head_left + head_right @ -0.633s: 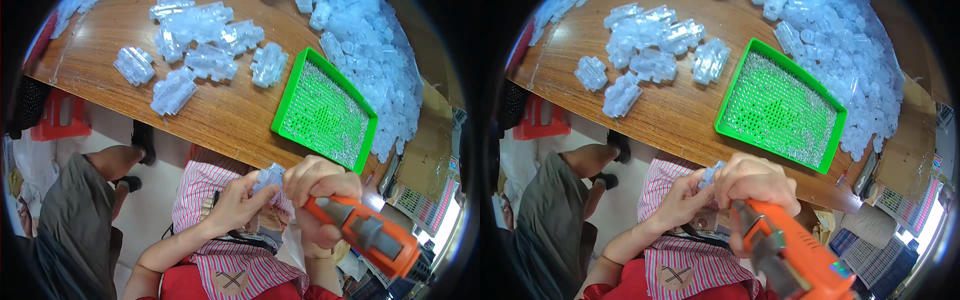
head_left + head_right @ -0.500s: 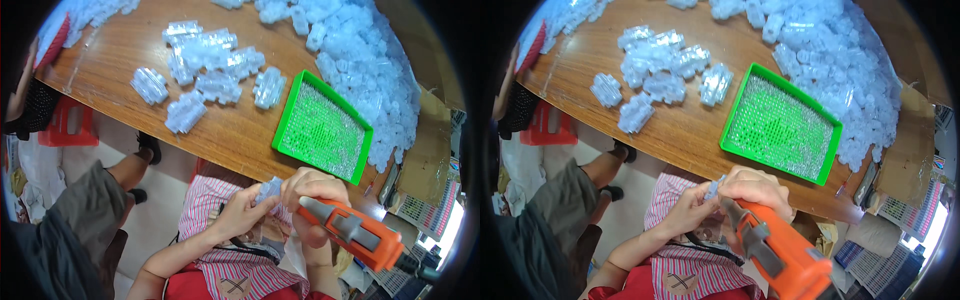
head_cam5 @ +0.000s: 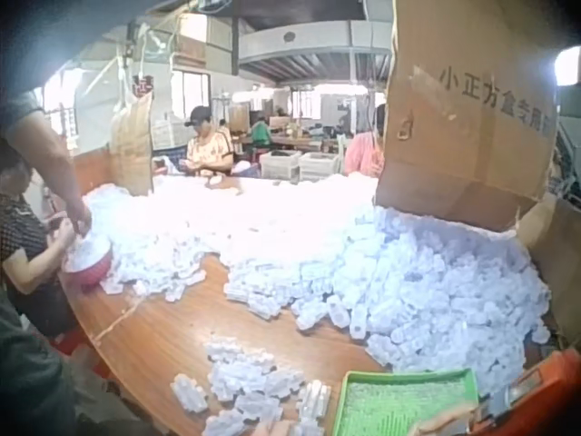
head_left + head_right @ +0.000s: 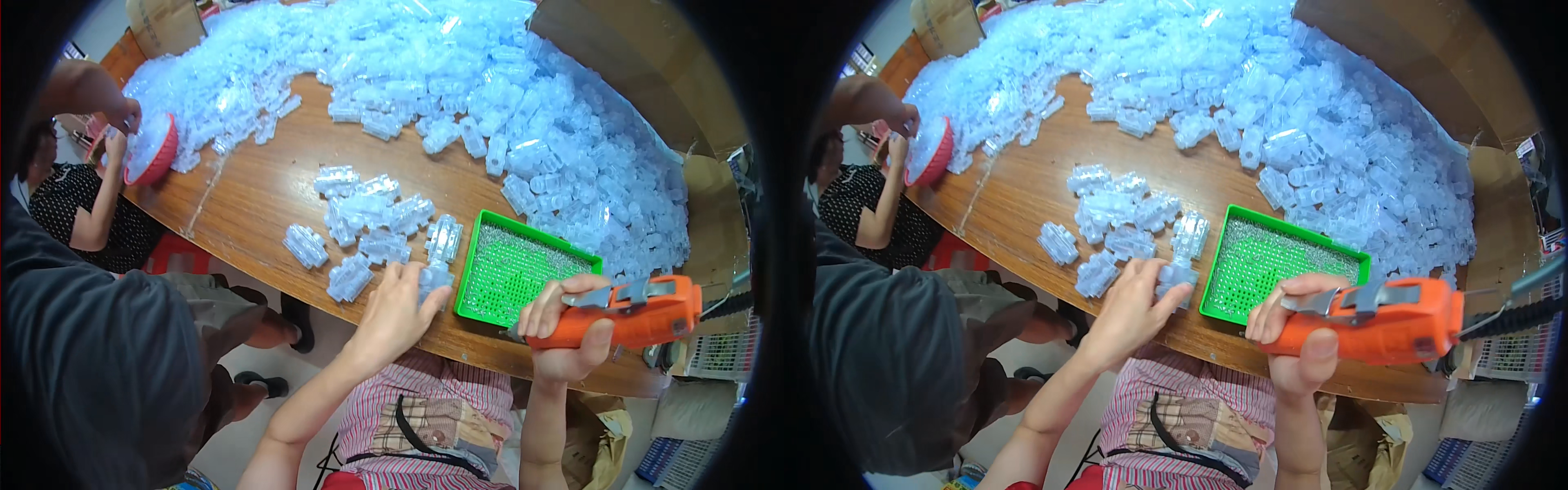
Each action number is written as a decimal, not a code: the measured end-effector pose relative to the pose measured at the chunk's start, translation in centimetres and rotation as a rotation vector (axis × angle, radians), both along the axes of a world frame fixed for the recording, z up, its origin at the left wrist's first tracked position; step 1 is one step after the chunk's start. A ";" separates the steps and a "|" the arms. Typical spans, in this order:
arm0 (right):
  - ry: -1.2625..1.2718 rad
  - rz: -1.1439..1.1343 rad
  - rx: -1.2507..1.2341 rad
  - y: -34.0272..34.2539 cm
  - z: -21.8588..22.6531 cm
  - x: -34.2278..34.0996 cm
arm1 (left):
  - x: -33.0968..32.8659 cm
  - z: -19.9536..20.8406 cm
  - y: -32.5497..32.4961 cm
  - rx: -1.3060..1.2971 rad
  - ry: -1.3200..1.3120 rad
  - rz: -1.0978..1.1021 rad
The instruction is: The person assembles plastic components by taking plastic pieces from a table, picking up screws from a green tray using an electric screwdriver, and driving the screws into the plastic pieces.
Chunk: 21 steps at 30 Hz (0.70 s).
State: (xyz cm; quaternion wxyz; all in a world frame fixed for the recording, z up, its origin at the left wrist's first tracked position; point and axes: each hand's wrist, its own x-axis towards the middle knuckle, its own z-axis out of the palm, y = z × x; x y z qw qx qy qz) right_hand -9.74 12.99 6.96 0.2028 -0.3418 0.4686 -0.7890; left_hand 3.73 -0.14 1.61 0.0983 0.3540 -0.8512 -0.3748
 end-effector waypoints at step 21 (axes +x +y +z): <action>0.029 -0.101 -0.035 -0.4 -2.8 -2.6 | -5.6 1.1 -10.1 -0.528 0.120 -0.216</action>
